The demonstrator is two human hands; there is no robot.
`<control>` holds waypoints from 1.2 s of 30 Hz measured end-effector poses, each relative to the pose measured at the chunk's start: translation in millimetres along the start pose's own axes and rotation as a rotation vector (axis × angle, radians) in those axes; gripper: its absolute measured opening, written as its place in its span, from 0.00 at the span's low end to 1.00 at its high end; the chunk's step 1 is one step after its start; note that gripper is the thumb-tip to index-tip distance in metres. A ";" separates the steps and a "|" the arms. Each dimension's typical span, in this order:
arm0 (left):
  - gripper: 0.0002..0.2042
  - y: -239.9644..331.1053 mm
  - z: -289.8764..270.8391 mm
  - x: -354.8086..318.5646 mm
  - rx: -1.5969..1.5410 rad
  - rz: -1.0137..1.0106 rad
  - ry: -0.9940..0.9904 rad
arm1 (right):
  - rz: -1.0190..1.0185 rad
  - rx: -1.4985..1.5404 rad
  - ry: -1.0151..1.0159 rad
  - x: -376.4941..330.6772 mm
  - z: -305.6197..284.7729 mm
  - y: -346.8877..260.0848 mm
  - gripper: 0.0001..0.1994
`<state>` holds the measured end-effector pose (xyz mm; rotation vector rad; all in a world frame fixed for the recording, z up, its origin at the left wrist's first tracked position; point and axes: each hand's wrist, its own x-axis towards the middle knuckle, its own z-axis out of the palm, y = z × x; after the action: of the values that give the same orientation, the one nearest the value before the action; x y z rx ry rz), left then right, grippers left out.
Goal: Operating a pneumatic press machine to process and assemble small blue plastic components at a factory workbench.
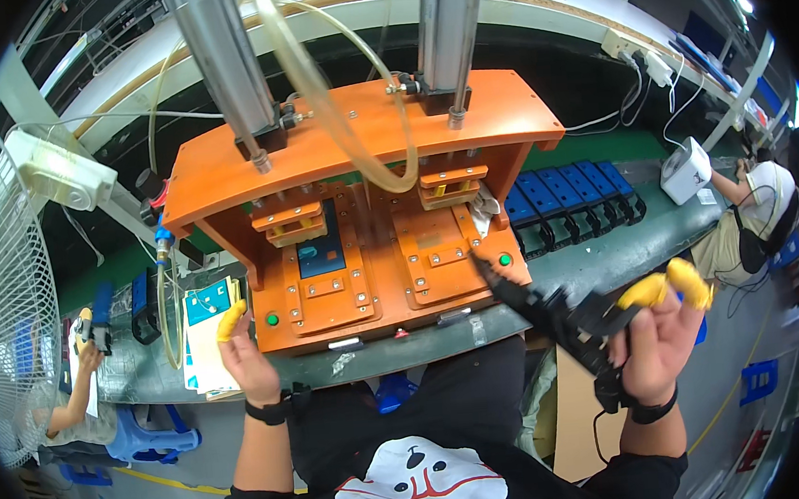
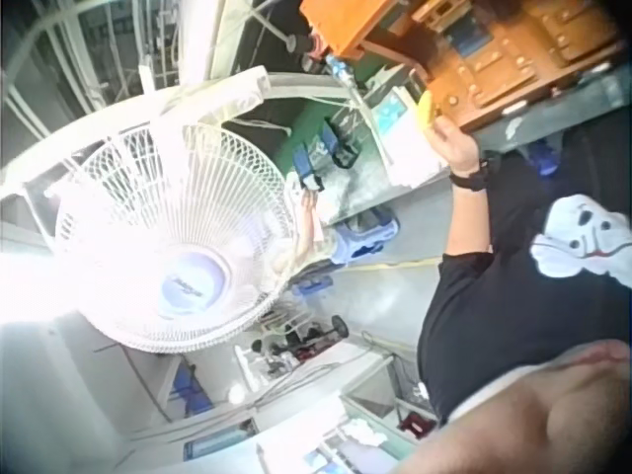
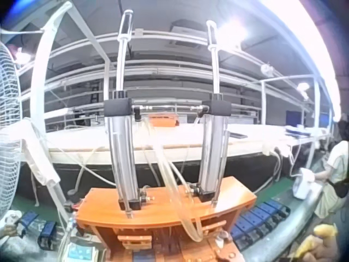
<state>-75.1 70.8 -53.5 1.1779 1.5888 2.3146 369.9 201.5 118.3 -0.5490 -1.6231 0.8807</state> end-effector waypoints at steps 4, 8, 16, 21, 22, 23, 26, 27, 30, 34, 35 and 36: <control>0.15 -9.0 -57.6 -13.8 0.454 -0.207 0.044 | -0.155 -0.151 -0.268 -21.5 29.5 -3.7 0.25; 0.22 -14.9 -101.0 -35.3 1.104 0.073 -0.220 | -0.543 -0.084 -0.765 15.1 98.5 21.7 0.15; 0.13 -27.6 -127.2 -45.7 1.031 0.013 -0.220 | -0.973 -0.357 -0.718 41.0 232.5 71.6 0.21; 0.07 -12.2 -128.3 -37.9 0.814 -0.238 0.029 | -0.718 -0.464 -0.795 35.0 259.1 93.9 0.22; 0.07 -8.1 -127.9 -37.1 0.812 -0.247 0.032 | -0.555 -0.475 -0.817 31.4 260.1 93.8 0.25; 0.06 -2.7 -126.5 -36.3 0.708 -0.248 0.071 | -0.551 -0.476 -0.826 31.0 261.3 91.7 0.25; 0.05 8.0 -130.4 -44.1 0.598 -0.260 0.112 | -0.536 -0.650 -0.653 31.1 266.4 79.1 0.30; 0.05 11.7 -131.5 -46.5 0.588 -0.259 0.108 | -0.531 -0.652 -0.658 29.8 266.6 79.6 0.30; 0.05 29.1 -127.3 -56.8 0.466 -0.309 0.093 | -0.430 -0.733 -0.756 27.4 266.5 81.3 0.32; 0.06 51.7 -116.8 -58.8 0.317 -0.324 0.086 | -0.439 -0.784 -0.807 35.3 267.2 82.1 0.34; 0.06 56.9 -115.6 -58.1 0.277 -0.329 0.102 | -0.410 -0.799 -0.826 35.7 268.3 83.6 0.32; 0.06 62.4 -116.6 -57.1 0.278 -0.332 0.099 | -0.382 -0.813 -0.844 36.0 268.6 84.5 0.29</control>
<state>-89.2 -72.5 -50.8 0.7731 2.0147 2.0181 93.1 212.3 56.2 -0.3865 -2.7716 0.0944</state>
